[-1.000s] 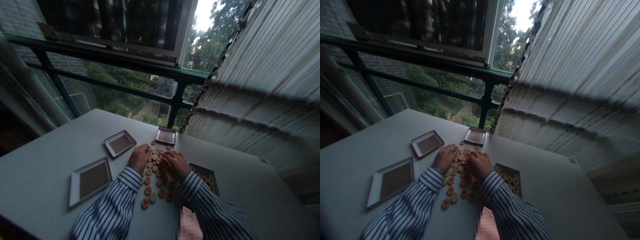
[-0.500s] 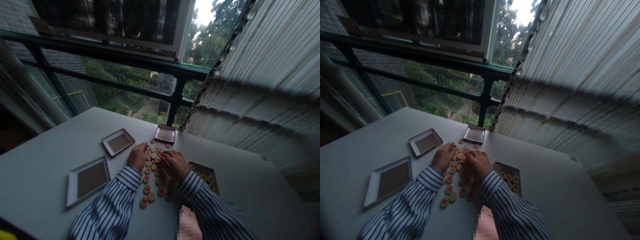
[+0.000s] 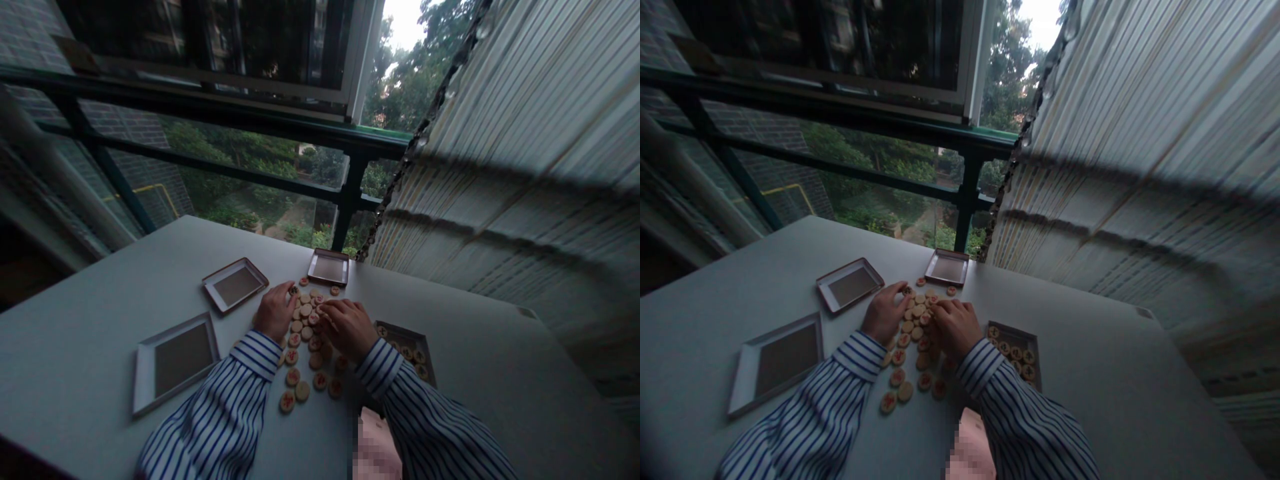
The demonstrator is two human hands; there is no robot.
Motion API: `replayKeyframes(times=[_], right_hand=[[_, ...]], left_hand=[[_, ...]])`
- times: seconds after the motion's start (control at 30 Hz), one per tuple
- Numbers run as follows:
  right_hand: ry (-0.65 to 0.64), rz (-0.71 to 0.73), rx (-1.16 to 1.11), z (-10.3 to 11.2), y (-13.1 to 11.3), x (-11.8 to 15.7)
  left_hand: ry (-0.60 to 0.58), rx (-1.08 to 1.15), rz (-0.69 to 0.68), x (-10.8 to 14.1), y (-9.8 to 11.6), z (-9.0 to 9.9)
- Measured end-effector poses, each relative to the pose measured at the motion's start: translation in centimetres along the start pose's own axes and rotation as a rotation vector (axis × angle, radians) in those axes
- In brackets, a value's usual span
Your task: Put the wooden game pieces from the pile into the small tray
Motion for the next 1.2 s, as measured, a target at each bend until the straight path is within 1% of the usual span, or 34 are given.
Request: replayKeyframes(times=[0.27, 0.43, 0.63, 0.8, 1.0, 1.2], right_hand=[[0.005, -0.009, 0.006, 0.6, -0.1, 0.0], [0.017, -0.026, 0.03, 1.6, -0.1, -0.2], [0.068, -0.033, 0.026, 2.9, 0.1, 0.0], [0.084, -0.036, 0.026, 4.1, 0.4, 0.9], [0.111, -0.055, 0.039, 5.9, 0.9, 2.3], [0.145, -0.069, 0.039, 7.3, 1.4, 3.7]], left_hand=[[0.01, 0.009, -0.026, 0.0, 1.0, 0.8], [0.031, 0.015, -0.038, 0.1, 1.6, 1.4], [0.063, 0.024, -0.089, 0.3, 2.6, 2.4], [0.052, 0.078, -0.111, 0.5, 3.7, 3.0], [0.013, 0.137, -0.092, 0.9, 5.0, 3.1], [-0.006, 0.2, -0.086, 1.6, 6.8, 3.4]])
Point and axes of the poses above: each hand's wrist, its own x-axis away from the middle knuckle, its own z-axis out of the back of the hand, y = z × x, the point moved 7 cm from there along -x, towards the middle knuckle, and after that the axes turned 4 degrees about -x, right-handed, at the moved point
